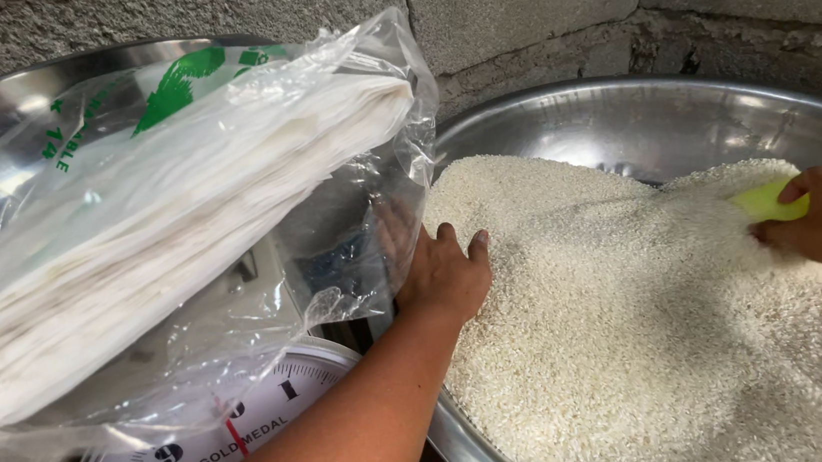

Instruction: The person scoops white rice from a large metal basin into a plastic bag placed on a mechanical scale, adjusts the amount to reach a target weight, ties the bag, and sets it aside. The process is repeated for multiple bags.

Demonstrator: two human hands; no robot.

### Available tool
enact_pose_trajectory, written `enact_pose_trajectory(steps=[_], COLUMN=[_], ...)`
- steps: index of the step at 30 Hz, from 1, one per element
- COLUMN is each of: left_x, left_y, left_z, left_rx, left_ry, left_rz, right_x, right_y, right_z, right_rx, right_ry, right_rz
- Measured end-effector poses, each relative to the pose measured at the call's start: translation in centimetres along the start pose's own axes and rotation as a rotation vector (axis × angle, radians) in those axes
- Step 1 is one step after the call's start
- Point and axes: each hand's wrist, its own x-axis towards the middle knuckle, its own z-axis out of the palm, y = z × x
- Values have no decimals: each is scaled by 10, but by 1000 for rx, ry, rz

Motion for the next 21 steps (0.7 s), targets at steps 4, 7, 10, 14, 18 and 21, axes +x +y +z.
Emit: enact_pose_trajectory(steps=[4, 7, 10, 14, 18, 21], left_x=[1, 2, -2, -3, -4, -1], left_y=[1, 0, 2, 3, 5, 4], left_z=[4, -1, -5, -9, -8, -9], left_rx=[13, 67, 83, 117, 134, 123], left_ry=[-16, -56, -67, -55, -69, -54], left_rz=[11, 15, 9, 15, 19, 24], right_x=[-8, -23, -41, -65, -94, -107], right_y=[-12, -45, -68, -102, -127, -131], right_z=[-4, -23, -58, -108, -146, -165], right_rx=[370, 488, 559, 670, 666, 552], right_ry=[-79, -123, -140, -142, -100, 98], right_rz=[-22, 32, 17, -46, -171, -417])
